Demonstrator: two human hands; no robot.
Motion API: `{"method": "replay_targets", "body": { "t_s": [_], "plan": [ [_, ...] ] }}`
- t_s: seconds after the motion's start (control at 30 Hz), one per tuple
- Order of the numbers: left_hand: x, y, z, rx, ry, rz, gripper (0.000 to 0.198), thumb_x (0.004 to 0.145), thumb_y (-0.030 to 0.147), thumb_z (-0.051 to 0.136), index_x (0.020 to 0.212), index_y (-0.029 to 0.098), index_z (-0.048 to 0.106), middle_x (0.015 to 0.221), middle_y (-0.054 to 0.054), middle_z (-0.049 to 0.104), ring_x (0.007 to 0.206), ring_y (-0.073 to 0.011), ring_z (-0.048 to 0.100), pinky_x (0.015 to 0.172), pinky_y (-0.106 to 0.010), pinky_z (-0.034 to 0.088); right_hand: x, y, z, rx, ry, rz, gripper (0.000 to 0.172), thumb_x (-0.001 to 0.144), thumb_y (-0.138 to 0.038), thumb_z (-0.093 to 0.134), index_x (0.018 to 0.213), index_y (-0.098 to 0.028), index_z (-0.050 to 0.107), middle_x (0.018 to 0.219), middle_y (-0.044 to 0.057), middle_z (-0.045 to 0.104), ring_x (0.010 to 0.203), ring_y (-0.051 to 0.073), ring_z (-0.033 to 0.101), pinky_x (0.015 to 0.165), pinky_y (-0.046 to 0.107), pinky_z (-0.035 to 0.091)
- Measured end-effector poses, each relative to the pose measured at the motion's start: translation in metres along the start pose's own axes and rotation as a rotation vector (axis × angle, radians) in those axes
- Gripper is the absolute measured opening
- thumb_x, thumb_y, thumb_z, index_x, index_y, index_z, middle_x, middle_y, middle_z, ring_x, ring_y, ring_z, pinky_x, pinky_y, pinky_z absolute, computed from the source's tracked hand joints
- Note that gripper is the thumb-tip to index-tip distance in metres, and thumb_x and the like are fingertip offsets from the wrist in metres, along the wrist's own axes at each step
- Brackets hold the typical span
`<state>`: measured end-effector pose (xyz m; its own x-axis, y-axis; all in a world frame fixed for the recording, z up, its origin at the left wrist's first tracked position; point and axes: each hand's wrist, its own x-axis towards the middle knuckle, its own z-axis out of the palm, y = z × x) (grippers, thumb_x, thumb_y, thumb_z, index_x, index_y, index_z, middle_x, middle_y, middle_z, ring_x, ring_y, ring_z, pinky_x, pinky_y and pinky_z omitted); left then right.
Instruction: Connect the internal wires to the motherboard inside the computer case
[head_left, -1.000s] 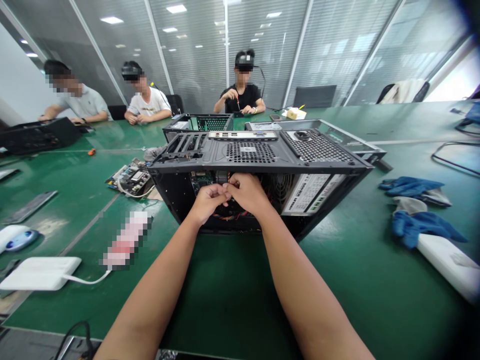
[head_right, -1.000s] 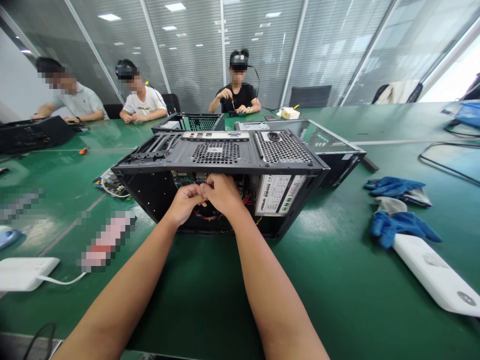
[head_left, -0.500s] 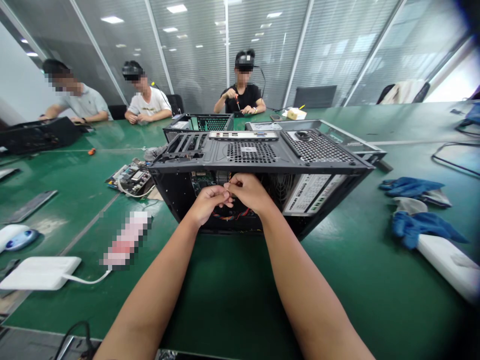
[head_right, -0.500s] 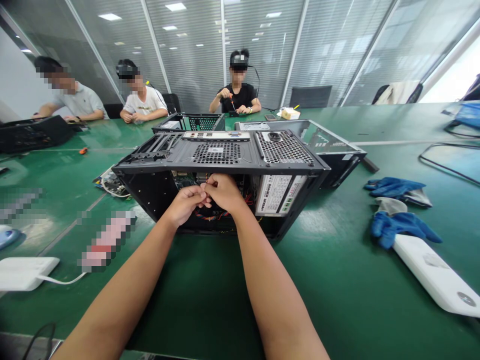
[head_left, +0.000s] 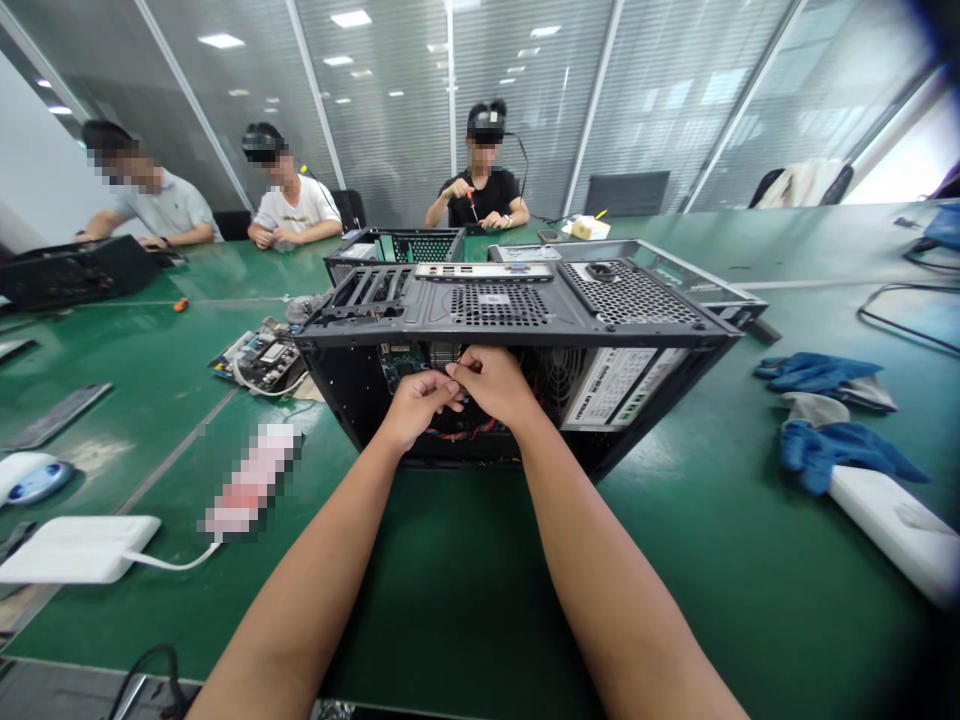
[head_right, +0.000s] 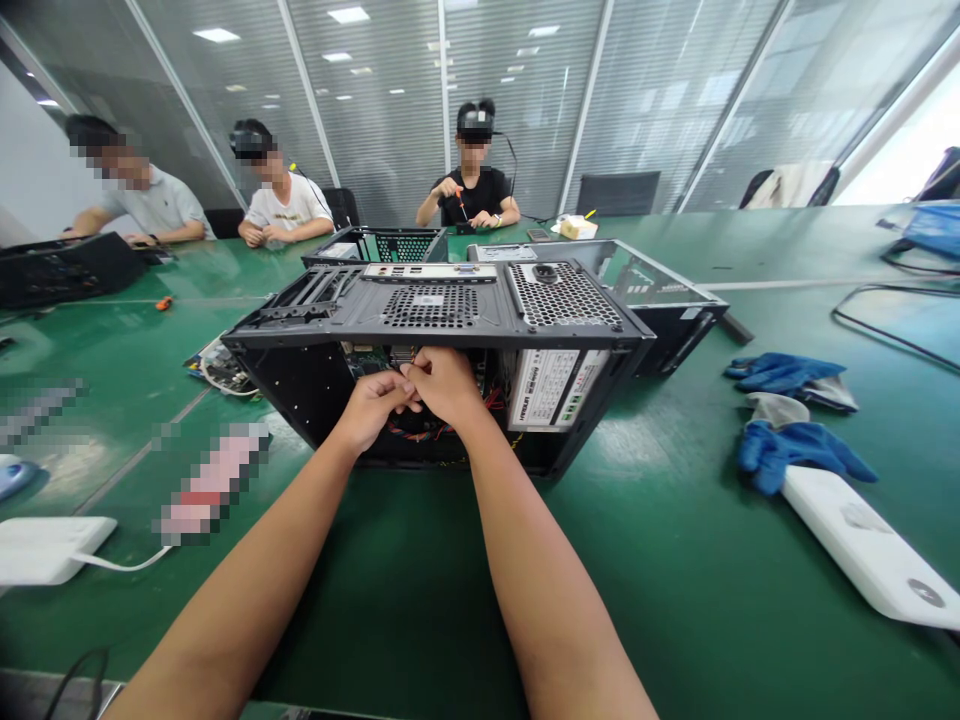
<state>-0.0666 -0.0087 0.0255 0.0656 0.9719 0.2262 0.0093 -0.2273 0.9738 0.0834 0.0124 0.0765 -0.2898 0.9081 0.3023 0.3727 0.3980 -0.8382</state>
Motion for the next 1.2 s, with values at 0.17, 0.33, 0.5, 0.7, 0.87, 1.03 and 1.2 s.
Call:
{"method": "replay_targets", "body": {
  "t_s": [0.17,0.33,0.5,0.7,0.87,1.03,1.2],
  "plan": [
    [-0.002,0.001,-0.001,-0.134,-0.075,-0.086,0.028,0.074,0.039,0.076,0.076,0.014,0.066,0.072,-0.004,0.07,0.06,-0.0132,0.067,0.053,-0.021,0.039,0.001,0.005,-0.001,0.169,-0.083,-0.005,0.023,0.081,-0.031,0.058,0.062,-0.018,0.054,0.056,-0.003,0.056,0.056,0.011,0.05,0.059,0.025,0.036],
    [-0.001,0.004,0.002,-0.048,0.013,-0.021,0.021,0.075,0.034,0.073,0.073,0.014,0.065,0.067,-0.002,0.068,0.056,-0.0121,0.065,0.051,-0.021,0.039,0.002,0.005,0.0,0.082,-0.014,0.003,0.023,0.081,-0.027,0.059,0.06,-0.018,0.054,0.057,-0.003,0.056,0.058,0.011,0.049,0.059,0.025,0.034],
    [-0.002,0.004,0.008,0.185,0.177,0.134,0.017,0.078,0.031,0.07,0.079,0.015,0.065,0.068,-0.001,0.068,0.058,-0.0137,0.066,0.055,-0.023,0.046,0.001,0.002,0.003,-0.095,0.09,-0.027,0.021,0.08,-0.025,0.061,0.06,-0.018,0.058,0.06,-0.001,0.061,0.059,0.012,0.052,0.059,0.026,0.033],
    [-0.003,0.005,0.009,0.159,0.163,0.131,0.024,0.08,0.038,0.07,0.075,0.015,0.064,0.065,-0.001,0.067,0.057,-0.0125,0.063,0.056,-0.023,0.044,0.0,-0.001,0.003,-0.087,0.075,-0.026,0.022,0.081,-0.024,0.061,0.06,-0.018,0.058,0.061,0.001,0.064,0.059,0.013,0.055,0.059,0.027,0.033],
    [-0.002,0.003,0.004,-0.14,-0.017,-0.008,0.031,0.078,0.044,0.073,0.074,0.015,0.063,0.067,-0.002,0.066,0.059,-0.0108,0.061,0.054,-0.022,0.04,-0.001,-0.002,0.002,0.127,-0.039,0.018,0.023,0.083,-0.026,0.057,0.061,-0.018,0.056,0.053,-0.002,0.058,0.054,0.012,0.054,0.058,0.025,0.037],
    [-0.003,0.003,0.003,-0.358,-0.1,-0.131,0.033,0.069,0.042,0.08,0.074,0.016,0.062,0.064,0.0,0.063,0.055,-0.0105,0.059,0.056,-0.023,0.043,-0.002,-0.002,0.001,0.26,-0.072,-0.005,0.021,0.08,-0.026,0.059,0.061,-0.018,0.055,0.057,-0.002,0.06,0.058,0.012,0.055,0.061,0.025,0.04],
    [-0.002,0.005,0.01,0.035,0.134,0.074,0.019,0.08,0.033,0.067,0.075,0.016,0.063,0.064,0.0,0.064,0.059,-0.0119,0.058,0.059,-0.024,0.041,0.0,0.001,0.005,0.051,0.067,0.002,0.021,0.08,-0.025,0.059,0.06,-0.018,0.057,0.057,-0.001,0.06,0.055,0.013,0.053,0.058,0.026,0.036]
  ]
}}
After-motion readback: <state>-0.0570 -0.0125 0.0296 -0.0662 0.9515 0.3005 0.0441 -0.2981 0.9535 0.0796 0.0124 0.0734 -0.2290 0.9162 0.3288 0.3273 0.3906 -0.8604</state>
